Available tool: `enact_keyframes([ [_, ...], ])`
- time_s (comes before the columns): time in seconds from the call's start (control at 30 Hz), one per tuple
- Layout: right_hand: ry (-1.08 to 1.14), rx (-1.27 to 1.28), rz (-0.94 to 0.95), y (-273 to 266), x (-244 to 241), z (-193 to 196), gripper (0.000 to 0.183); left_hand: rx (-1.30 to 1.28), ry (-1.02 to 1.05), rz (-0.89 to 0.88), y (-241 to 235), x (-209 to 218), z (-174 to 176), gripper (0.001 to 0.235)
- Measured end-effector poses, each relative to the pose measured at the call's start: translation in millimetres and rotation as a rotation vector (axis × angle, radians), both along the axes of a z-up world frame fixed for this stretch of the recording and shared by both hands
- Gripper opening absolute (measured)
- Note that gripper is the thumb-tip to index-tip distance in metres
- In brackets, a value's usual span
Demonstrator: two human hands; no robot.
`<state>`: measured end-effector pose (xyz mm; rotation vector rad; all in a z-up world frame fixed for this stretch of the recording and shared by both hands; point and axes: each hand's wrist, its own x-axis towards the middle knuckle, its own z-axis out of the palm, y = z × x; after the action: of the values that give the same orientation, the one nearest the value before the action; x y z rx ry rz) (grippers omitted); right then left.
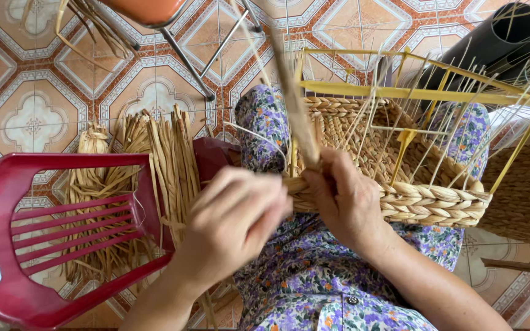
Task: The person weaves a basket by hand, threading dried palm strips through a yellow metal frame held on their lap. They repeatedly pull the strips through the frame, tighten the weave, and adjust the basket's position while seated.
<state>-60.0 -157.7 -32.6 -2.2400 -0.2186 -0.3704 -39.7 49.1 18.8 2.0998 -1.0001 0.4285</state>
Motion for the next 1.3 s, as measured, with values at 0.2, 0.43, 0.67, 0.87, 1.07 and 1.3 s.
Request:
enact_keyframes([
  [0.2,-0.085,0.254,-0.058,8,-2,-3,0.028,-0.341,0.844,-0.192,-23,47,-84,0.016],
  [0.43,0.06,-0.195,-0.064,9,18,-5,0.013,-0.522,1.273,-0.356,-19,58,-107,0.035],
  [0.67,0.143,-0.448,0.041,14,18,-2,0.009,-0.653,1.183,-0.239,-31,48,-129,0.032],
  [0.87,0.057,0.033,0.116,-20,-6,17,0.026,-1.244,1.352,-0.102,-20,20,-128,0.021],
  [1.07,0.051,0.551,-0.045,-87,-44,9,0.022,-1.273,1.276,-0.353,-11,10,-115,0.019],
  [1.3,-0.1,0.756,-0.297,-146,-85,-12,0.015,-1.535,1.183,0.138,11,44,-156,0.016],
])
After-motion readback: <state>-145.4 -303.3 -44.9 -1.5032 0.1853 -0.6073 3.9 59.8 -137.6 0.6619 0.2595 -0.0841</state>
